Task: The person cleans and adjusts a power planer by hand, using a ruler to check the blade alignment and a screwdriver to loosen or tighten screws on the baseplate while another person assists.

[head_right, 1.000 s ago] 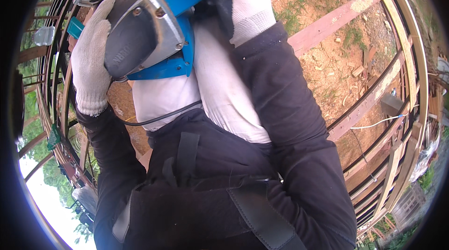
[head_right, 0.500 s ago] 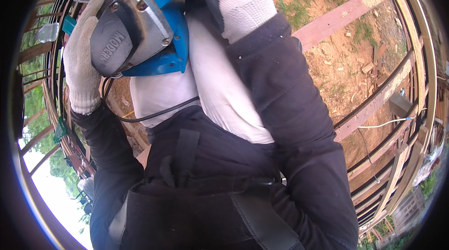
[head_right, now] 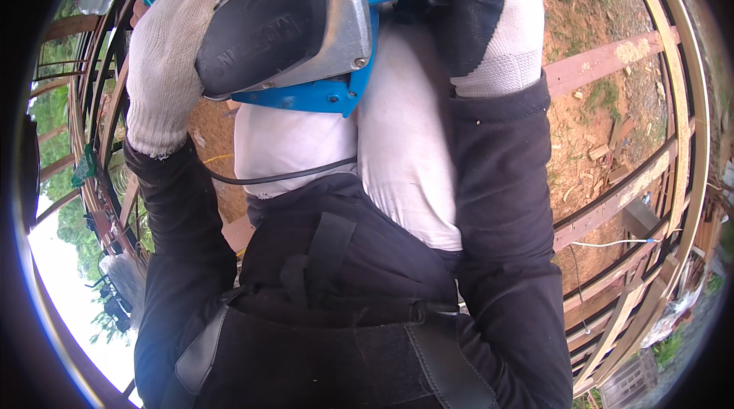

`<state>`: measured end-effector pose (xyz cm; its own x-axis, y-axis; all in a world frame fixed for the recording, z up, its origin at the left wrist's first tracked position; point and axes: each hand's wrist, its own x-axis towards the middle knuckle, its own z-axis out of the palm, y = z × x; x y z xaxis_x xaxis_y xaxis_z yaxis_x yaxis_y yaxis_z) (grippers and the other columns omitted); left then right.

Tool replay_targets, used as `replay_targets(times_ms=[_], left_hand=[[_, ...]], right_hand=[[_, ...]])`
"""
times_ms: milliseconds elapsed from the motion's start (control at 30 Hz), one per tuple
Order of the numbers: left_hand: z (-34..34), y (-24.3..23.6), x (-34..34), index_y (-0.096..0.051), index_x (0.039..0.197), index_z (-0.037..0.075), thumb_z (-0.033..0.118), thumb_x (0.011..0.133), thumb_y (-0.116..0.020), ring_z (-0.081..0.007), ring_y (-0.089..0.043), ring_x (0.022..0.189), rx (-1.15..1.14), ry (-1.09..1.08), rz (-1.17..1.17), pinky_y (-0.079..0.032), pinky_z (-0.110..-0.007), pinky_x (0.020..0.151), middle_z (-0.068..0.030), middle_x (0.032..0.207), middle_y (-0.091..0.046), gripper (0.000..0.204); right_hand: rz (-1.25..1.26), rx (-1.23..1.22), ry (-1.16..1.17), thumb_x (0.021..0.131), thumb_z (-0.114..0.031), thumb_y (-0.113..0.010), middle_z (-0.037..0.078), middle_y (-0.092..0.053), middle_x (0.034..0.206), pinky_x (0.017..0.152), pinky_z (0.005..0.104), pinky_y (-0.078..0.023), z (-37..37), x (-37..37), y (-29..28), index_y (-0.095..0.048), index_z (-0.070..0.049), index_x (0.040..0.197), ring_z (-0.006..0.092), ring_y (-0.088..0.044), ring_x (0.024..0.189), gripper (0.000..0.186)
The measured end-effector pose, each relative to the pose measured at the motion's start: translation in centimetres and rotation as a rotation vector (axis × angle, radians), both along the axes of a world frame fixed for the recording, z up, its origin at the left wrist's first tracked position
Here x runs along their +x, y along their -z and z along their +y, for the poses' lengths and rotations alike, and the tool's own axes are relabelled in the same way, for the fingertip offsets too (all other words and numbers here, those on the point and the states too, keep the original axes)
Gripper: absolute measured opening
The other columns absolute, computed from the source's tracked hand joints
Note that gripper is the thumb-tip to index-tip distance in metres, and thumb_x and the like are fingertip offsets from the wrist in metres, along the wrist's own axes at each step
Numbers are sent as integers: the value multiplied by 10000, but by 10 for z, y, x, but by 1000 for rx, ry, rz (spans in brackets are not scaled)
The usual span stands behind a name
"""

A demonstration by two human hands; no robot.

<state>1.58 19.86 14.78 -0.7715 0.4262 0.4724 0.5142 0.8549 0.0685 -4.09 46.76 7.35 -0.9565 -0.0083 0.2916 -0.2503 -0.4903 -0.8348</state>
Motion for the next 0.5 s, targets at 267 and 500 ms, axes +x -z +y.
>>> replay_targets(times_ms=[267, 500], left_hand=[[20, -4, 5, -646, 1195, -103, 13, 957, -585, -337, -691, 1044, 242, -31, -81, -557, -346, 890, -235, 1220, -681, 272], [14, -25, 5, -661, 1172, -88, 75, 973, -610, -357, -702, 1018, -13, 51, 54, -567, -386, 867, -229, 1150, -707, 263]], right_hand=[[-53, -206, -41, 1093, -205, -519, 92, -607, 1401, 1104, 329, -433, 1, -9, 3, -565, 4, 1410, 186, -563, 1287, 383], [-2, -48, 66, 1083, -240, -540, 120, -563, 1461, 1147, 353, -404, -2, -2, 9, -499, 23, 1458, 200, -533, 1334, 460]])
